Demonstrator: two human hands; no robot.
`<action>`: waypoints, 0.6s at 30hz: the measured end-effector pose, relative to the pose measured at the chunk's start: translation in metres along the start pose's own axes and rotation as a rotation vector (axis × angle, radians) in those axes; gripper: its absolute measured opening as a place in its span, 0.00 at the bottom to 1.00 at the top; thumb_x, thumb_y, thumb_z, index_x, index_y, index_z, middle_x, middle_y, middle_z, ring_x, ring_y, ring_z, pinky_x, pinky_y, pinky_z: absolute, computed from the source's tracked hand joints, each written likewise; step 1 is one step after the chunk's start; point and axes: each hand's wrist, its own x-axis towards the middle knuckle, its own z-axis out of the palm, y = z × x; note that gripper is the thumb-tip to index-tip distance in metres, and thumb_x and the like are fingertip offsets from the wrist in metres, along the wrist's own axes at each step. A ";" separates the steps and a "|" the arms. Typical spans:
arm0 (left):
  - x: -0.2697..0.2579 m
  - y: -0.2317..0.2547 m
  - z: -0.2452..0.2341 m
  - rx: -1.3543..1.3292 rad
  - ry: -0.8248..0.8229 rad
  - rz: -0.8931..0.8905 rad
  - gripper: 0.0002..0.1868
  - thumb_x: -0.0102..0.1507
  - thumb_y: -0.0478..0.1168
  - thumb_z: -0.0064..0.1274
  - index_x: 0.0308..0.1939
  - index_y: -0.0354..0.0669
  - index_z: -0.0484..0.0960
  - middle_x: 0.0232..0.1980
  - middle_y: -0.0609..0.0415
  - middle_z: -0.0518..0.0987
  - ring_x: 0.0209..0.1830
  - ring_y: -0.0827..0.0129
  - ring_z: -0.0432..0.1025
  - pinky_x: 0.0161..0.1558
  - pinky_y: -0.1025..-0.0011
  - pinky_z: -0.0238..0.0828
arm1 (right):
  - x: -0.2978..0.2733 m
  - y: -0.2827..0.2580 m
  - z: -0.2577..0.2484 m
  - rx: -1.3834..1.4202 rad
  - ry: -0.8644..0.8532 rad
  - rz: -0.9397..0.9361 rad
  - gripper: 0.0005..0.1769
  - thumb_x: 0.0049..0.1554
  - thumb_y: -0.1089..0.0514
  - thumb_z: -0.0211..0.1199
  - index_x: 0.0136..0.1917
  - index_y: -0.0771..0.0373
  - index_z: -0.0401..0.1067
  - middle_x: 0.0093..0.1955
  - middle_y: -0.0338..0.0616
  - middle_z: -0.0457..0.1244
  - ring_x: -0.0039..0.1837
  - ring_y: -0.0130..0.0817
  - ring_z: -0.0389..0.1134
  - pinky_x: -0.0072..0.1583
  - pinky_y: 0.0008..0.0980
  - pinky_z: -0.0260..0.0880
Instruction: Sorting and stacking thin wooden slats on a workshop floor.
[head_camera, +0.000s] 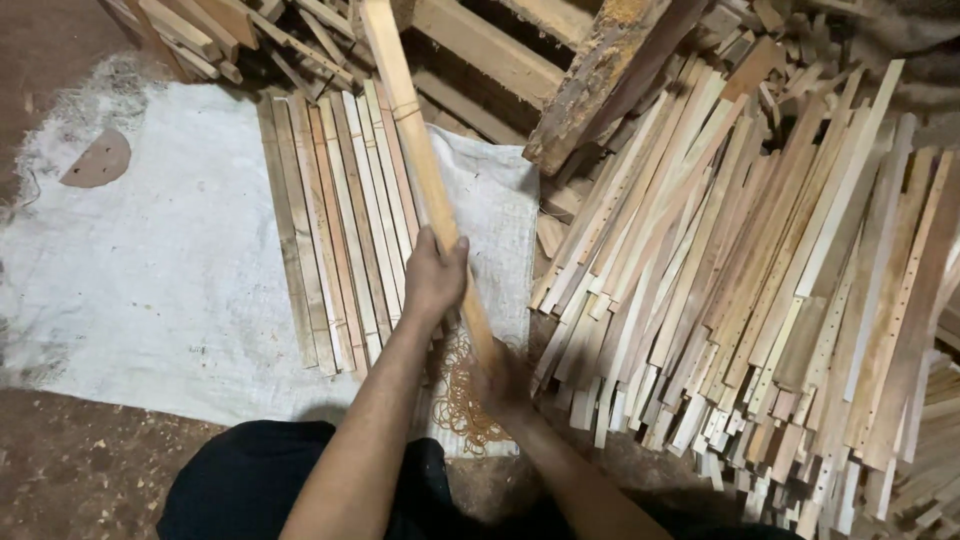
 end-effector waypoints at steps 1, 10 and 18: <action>0.004 -0.022 0.006 0.002 0.001 -0.006 0.21 0.67 0.50 0.52 0.50 0.33 0.71 0.48 0.26 0.79 0.54 0.29 0.74 0.51 0.41 0.69 | -0.007 0.025 0.017 0.003 -0.005 0.003 0.34 0.64 0.49 0.32 0.80 0.62 0.47 0.29 0.33 0.60 0.22 0.25 0.54 0.18 0.29 0.51; 0.036 -0.143 0.044 0.215 -0.235 -0.271 0.31 0.66 0.47 0.51 0.71 0.36 0.72 0.63 0.35 0.78 0.68 0.43 0.69 0.65 0.51 0.68 | 0.029 0.034 0.045 -0.261 -0.043 0.397 0.28 0.60 0.39 0.50 0.65 0.56 0.70 0.44 0.49 0.71 0.42 0.51 0.72 0.45 0.49 0.70; 0.050 -0.151 0.038 0.101 -0.200 -0.273 0.25 0.70 0.51 0.42 0.67 0.44 0.78 0.63 0.40 0.79 0.68 0.44 0.69 0.66 0.49 0.67 | 0.106 0.085 0.089 0.000 0.053 0.558 0.23 0.60 0.31 0.53 0.65 0.35 0.67 0.52 0.39 0.71 0.61 0.43 0.72 0.63 0.47 0.73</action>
